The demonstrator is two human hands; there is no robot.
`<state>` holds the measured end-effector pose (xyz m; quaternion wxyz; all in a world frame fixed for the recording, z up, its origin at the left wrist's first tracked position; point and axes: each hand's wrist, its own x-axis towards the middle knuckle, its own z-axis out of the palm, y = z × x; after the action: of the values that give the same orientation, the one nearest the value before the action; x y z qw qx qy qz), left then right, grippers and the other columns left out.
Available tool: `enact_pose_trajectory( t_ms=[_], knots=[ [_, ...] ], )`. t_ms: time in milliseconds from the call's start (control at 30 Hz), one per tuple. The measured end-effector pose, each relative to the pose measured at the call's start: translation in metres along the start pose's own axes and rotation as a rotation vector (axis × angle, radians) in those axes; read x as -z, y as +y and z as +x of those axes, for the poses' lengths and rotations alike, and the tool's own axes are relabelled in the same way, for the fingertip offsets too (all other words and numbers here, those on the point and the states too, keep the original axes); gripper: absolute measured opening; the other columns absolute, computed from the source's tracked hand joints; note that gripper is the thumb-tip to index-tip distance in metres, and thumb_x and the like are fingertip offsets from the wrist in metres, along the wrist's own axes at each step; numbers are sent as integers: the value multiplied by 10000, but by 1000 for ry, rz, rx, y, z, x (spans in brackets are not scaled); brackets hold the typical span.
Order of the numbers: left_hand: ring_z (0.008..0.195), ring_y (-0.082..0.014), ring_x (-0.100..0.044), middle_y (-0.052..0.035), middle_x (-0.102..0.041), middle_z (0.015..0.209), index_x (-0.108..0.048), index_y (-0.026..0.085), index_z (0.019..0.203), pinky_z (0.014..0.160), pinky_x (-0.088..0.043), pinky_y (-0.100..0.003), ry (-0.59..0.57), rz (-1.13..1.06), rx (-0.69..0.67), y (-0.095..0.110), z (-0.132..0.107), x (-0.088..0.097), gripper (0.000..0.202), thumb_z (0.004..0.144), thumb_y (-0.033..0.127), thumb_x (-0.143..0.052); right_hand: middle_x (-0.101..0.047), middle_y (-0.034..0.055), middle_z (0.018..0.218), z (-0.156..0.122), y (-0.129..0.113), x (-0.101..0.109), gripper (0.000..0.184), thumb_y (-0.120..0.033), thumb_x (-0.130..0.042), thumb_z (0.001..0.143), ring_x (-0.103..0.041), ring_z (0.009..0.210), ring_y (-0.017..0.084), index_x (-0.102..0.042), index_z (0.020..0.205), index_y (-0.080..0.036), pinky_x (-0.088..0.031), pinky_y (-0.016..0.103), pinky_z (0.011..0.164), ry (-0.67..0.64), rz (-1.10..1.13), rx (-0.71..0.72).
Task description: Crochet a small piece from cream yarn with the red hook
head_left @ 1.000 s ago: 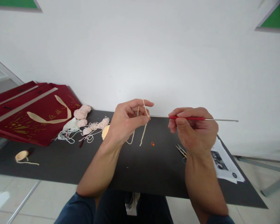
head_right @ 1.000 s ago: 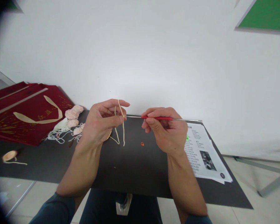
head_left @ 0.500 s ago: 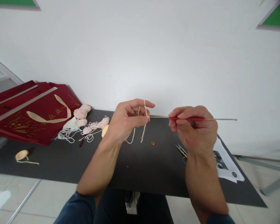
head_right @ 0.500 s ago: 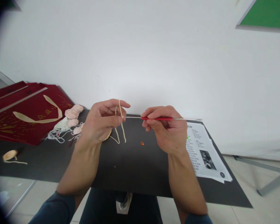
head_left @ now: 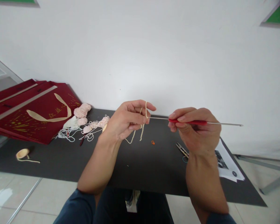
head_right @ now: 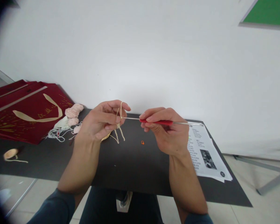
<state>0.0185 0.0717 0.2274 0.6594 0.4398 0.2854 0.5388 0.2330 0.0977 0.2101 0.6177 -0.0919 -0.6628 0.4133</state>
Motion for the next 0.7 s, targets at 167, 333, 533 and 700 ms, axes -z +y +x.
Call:
enact_pose_trajectory(
  t_ms=[167,333,533,700],
  knots=[
    [399,-23,-388,-4,-668,622,-786,130,919,315,-176,-133,-38,-34,58,0,1,2,313,620,48,-746,-811,31,985,-2,-3,3,224,-72,-781,849,-754,721,147,-782,972,-259,-624,271,552,-41,-32,2],
    [360,-20,-365,-3,-656,585,-781,132,892,291,-166,-129,-53,-36,77,1,0,1,297,611,48,-735,-801,35,954,0,-3,-1,190,-86,-779,863,-729,632,136,-787,969,-243,-577,269,479,-3,1,-40],
    [358,-14,-370,-14,-675,610,-796,137,892,285,-177,-120,-85,-61,86,1,1,3,298,619,29,-744,-790,25,910,0,-5,-4,126,-184,-796,884,-690,569,127,-782,959,-284,-526,262,411,61,-5,-100],
    [377,-22,-405,-22,-685,622,-803,134,903,288,-181,-112,-126,-73,119,1,0,4,296,631,29,-753,-788,15,912,1,-6,-1,113,-219,-810,879,-676,556,123,-773,943,-304,-533,266,418,45,-10,-132]
  ],
)
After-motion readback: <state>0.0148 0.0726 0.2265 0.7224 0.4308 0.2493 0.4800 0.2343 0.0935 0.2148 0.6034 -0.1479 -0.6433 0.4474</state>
